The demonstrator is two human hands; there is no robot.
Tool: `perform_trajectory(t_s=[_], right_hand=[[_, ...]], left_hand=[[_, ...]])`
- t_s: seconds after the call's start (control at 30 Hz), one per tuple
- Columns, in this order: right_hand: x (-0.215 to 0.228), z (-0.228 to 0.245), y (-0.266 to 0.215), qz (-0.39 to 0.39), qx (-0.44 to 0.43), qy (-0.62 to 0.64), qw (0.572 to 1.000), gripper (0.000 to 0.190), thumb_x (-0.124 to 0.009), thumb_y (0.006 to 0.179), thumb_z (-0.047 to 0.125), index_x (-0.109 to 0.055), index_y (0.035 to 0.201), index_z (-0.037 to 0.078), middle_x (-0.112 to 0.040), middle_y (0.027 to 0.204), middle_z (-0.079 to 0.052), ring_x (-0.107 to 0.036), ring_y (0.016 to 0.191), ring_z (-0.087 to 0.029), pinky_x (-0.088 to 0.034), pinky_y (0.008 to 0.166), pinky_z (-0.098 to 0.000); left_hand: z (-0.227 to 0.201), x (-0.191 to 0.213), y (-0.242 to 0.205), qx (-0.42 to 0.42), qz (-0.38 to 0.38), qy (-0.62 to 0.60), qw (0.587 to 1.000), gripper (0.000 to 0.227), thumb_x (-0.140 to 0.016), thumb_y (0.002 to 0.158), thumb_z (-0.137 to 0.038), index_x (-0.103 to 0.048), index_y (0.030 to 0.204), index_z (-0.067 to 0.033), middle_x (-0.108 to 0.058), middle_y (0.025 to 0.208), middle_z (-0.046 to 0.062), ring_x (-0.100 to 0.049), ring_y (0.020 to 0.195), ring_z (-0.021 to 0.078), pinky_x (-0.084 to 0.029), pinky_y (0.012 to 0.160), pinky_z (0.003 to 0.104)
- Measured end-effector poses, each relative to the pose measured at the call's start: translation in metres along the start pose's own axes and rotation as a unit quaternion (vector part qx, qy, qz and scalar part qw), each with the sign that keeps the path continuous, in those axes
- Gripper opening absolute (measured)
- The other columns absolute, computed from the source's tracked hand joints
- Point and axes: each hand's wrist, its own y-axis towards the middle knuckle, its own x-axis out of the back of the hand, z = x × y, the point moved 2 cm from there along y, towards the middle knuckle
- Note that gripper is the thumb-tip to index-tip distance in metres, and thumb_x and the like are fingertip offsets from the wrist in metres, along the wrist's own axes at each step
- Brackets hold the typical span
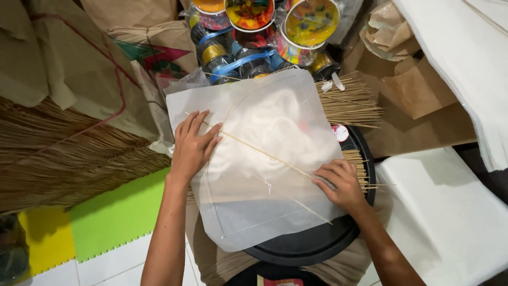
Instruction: The person is organizing and assembling kite materials by layering bamboo frames with paper sheets in a workshop environment.
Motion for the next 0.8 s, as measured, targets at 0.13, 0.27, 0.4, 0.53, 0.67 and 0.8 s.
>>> perform_trajectory(t_s=[0.13, 0.27, 0.4, 0.53, 0.67, 0.8], right_hand=[[-0.004, -0.005, -0.003, -0.005, 0.003, 0.002, 1.000, 0.013, -0.080, 0.087, 0.025, -0.079, 0.099, 0.022, -0.075, 0.097, 0.002, -0.063, 0.099, -0.022, -0.042, 0.088, -0.0361], [-0.006, -0.005, -0.005, -0.002, 0.004, 0.001, 1.000, 0.009, -0.077, 0.089, 0.024, -0.079, 0.097, 0.023, -0.074, 0.096, 0.004, -0.063, 0.099, -0.022, -0.041, 0.089, -0.0363], [-0.011, -0.009, -0.009, 0.007, 0.010, 0.000, 1.000, 0.006, -0.076, 0.089, 0.021, -0.078, 0.094, 0.024, -0.073, 0.093, 0.004, -0.062, 0.096, -0.022, -0.041, 0.087, -0.0368], [-0.013, -0.008, -0.012, 0.005, 0.008, -0.008, 1.000, 0.005, -0.076, 0.089, 0.021, -0.078, 0.092, 0.023, -0.073, 0.093, 0.004, -0.061, 0.095, -0.022, -0.041, 0.087, -0.0362], [-0.012, -0.007, -0.013, 0.005, 0.017, -0.031, 0.999, 0.006, -0.076, 0.088, 0.020, -0.078, 0.092, 0.023, -0.072, 0.093, 0.004, -0.061, 0.095, -0.021, -0.041, 0.086, -0.0367], [-0.009, -0.004, -0.012, 0.017, 0.018, -0.047, 0.999, 0.007, -0.076, 0.086, 0.019, -0.077, 0.091, 0.023, -0.072, 0.094, 0.004, -0.061, 0.095, -0.021, -0.041, 0.087, -0.0370]], left_hand=[[0.001, 0.000, 0.000, -0.012, -0.016, 0.002, 1.000, 0.027, -0.064, 0.102, -0.040, -0.076, 0.122, -0.0270, -0.060, 0.142, 0.009, -0.051, 0.138, 0.0350, -0.040, 0.109, 0.051], [0.003, -0.002, -0.002, -0.022, -0.017, 0.021, 0.999, 0.026, -0.066, 0.100, -0.042, -0.076, 0.121, -0.0315, -0.061, 0.140, 0.005, -0.051, 0.137, 0.0324, -0.040, 0.107, 0.050], [0.005, -0.009, -0.005, -0.022, -0.014, 0.032, 0.999, 0.026, -0.065, 0.100, -0.042, -0.075, 0.122, -0.0343, -0.064, 0.134, 0.001, -0.055, 0.132, 0.0291, -0.042, 0.104, 0.047], [0.006, -0.011, -0.006, -0.032, -0.018, 0.052, 0.998, 0.024, -0.064, 0.100, -0.041, -0.075, 0.121, -0.0350, -0.067, 0.128, 0.000, -0.059, 0.128, 0.0251, -0.042, 0.102, 0.044], [0.002, -0.010, -0.007, -0.036, -0.023, 0.090, 0.995, 0.024, -0.066, 0.098, -0.042, -0.076, 0.118, -0.0350, -0.067, 0.125, 0.001, -0.060, 0.125, 0.0253, -0.045, 0.099, 0.045], [0.001, -0.009, -0.010, -0.036, -0.028, 0.112, 0.993, 0.025, -0.065, 0.098, -0.045, -0.075, 0.120, -0.0360, -0.066, 0.119, 0.003, -0.063, 0.118, 0.0258, -0.047, 0.094, 0.045]])
